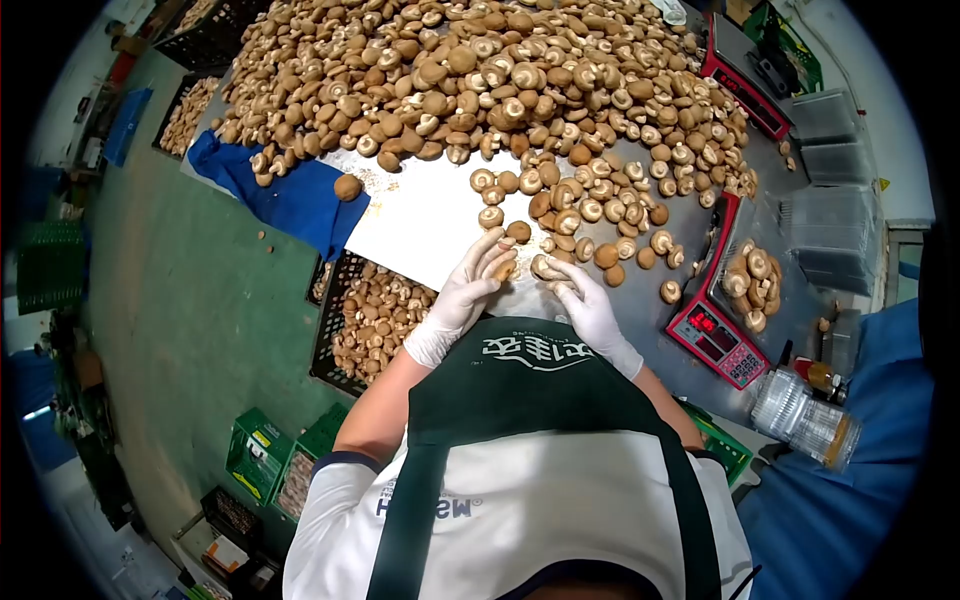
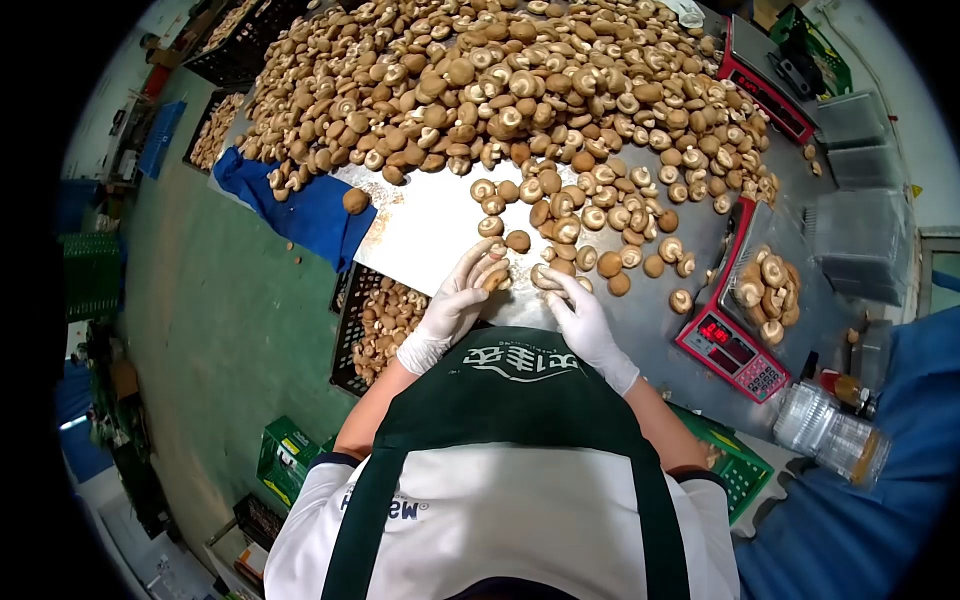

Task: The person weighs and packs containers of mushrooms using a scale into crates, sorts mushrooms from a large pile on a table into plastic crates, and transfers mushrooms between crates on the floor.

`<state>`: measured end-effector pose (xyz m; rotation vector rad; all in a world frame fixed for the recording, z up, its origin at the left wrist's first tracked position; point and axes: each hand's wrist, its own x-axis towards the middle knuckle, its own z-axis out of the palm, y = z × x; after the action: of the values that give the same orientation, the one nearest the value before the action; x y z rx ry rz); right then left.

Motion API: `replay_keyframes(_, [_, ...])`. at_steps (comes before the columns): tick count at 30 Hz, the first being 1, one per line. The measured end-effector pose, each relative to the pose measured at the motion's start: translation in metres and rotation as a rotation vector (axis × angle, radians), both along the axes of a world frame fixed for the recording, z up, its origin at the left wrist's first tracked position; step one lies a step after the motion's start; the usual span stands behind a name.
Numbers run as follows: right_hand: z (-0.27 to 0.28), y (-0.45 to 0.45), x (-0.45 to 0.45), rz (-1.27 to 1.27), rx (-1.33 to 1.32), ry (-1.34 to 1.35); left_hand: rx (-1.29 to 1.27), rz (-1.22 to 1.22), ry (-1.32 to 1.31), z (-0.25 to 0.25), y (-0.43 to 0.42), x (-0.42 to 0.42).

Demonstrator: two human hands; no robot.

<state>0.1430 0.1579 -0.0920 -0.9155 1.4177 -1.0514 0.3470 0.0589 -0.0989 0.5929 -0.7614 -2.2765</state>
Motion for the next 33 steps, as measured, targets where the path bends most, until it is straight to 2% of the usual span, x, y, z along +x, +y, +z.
replay_keyframes(4, [0.006, -0.003, 0.001, 0.005, 0.001, -0.074, -0.228, -0.025, -0.131, 0.011, 0.000, -0.006])
replay_keyframes(7, [0.007, -0.006, 0.002, 0.026, 0.038, -0.117, -0.250, -0.027, -0.242, 0.028, 0.006, -0.014])
replay_keyframes(11, [0.008, -0.008, 0.002, 0.018, 0.078, -0.148, -0.436, -0.061, -0.431, 0.023, 0.007, -0.017])
replay_keyframes(17, [0.004, -0.002, -0.003, -0.019, 0.078, -0.156, -0.111, -0.062, -0.139, -0.004, 0.002, -0.014])
replay_keyframes(18, [0.004, -0.001, -0.004, -0.023, 0.082, -0.155, -0.071, -0.065, -0.118, 0.004, 0.002, -0.016])
replay_keyframes(22, [0.005, 0.001, -0.004, -0.043, 0.082, -0.174, 0.300, -0.102, 0.172, 0.009, -0.004, -0.016])
replay_keyframes(25, [0.002, 0.001, -0.006, -0.030, 0.071, -0.155, 0.403, -0.097, 0.262, 0.016, -0.004, -0.015])
replay_keyframes(33, [0.002, 0.000, -0.002, -0.039, 0.056, -0.190, 0.420, -0.070, 0.235, 0.016, 0.000, -0.013])
